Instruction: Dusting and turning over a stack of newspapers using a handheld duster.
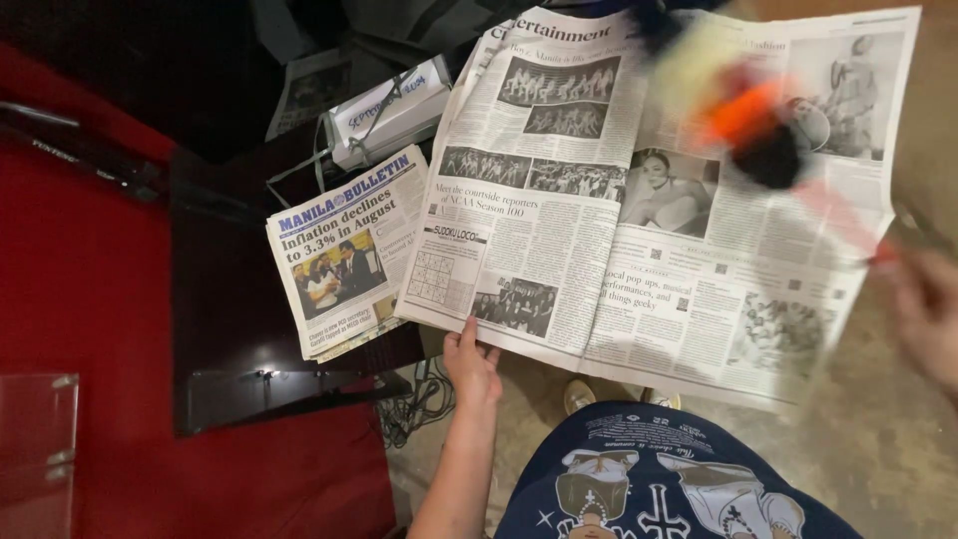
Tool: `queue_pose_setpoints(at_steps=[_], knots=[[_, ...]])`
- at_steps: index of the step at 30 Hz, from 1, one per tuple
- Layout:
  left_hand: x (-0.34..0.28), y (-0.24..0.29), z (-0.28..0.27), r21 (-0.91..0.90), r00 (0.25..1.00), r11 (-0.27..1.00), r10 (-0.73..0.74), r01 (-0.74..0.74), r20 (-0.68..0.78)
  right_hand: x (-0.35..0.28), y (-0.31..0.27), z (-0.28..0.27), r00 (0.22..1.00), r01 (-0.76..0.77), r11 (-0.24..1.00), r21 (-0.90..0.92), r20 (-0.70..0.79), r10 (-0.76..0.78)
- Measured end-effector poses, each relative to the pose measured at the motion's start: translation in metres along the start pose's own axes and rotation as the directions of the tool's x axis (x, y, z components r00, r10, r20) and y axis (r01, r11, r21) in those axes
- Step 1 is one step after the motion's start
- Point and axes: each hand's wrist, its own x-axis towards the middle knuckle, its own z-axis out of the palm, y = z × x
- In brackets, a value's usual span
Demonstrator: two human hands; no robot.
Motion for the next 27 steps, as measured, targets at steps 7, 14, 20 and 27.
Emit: queue_pose_setpoints(at_steps=[7,14,20,27], knots=[[-0.016,0.003,0.010,0.056,0.990,0.988,0.141,-0.141,-0.004,0.046,-0.175,0.045,0.832,0.441,0.717,-0.541,0.545,-0.101],[-0.035,0.007,0.016,0.380,0.863,0.777,0.483,-0.501,0.150,0.162,-0.136,0.084,0.957,0.289,0.438,-0.852,0.274,-0.097],[-0.024,0.002,0.008,0.226,0.982,0.959,0.185,-0.174,-0.028,0.142,-0.217,0.107,0.886,0.406,0.454,-0.793,0.464,0.017],[-0.012,-0.004,0.004,0.232,0.980,0.957,0.191,-0.174,-0.052,0.162,-0.228,0.102,0.828,0.414,0.518,-0.748,0.546,0.127]])
